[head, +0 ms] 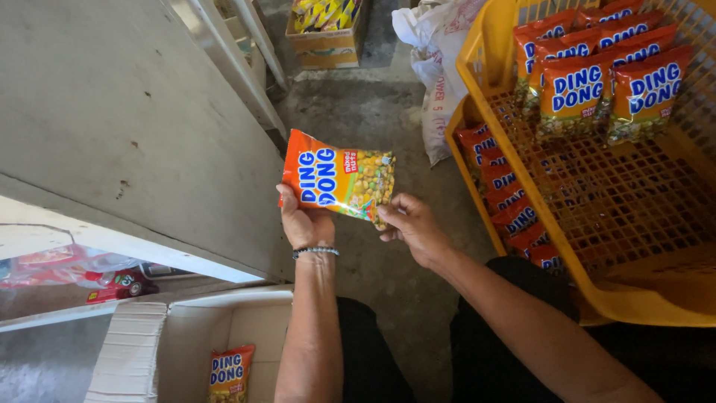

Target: Sorting bags of snacks from a cardboard box into a plastic crate.

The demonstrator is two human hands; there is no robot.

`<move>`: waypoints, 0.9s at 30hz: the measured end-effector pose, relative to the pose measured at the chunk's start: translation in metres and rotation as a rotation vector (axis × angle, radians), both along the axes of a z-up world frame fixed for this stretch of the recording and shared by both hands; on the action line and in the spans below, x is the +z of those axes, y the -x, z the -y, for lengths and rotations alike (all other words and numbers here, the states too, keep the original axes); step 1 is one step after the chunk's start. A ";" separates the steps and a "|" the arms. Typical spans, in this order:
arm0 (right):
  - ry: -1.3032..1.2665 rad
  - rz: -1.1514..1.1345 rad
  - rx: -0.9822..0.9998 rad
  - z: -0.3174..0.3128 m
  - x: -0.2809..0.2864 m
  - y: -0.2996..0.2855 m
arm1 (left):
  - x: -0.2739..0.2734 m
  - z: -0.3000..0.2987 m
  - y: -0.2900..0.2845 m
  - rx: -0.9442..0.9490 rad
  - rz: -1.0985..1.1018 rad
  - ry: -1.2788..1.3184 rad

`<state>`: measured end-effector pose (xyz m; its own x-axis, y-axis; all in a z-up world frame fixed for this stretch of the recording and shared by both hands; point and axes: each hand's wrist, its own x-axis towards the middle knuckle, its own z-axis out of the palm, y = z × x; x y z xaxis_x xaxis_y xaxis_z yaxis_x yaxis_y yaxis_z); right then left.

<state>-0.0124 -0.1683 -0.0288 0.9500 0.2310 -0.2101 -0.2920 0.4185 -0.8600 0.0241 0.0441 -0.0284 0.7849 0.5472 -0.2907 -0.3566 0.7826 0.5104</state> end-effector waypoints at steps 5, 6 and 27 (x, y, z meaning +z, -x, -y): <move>-0.038 -0.096 0.072 0.005 0.009 0.005 | -0.014 -0.015 -0.014 0.010 -0.091 0.019; -0.073 -0.146 0.095 0.005 0.009 0.005 | -0.020 -0.018 -0.017 0.004 -0.120 0.038; -0.057 -0.040 0.105 -0.006 0.005 0.017 | 0.036 0.062 0.002 -0.266 -0.019 -0.099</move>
<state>-0.0294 -0.1619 -0.0235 0.9112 0.3412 -0.2309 -0.3700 0.4314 -0.8228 0.0222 -0.0178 0.0079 0.8996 0.3493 -0.2621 -0.1352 0.7936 0.5933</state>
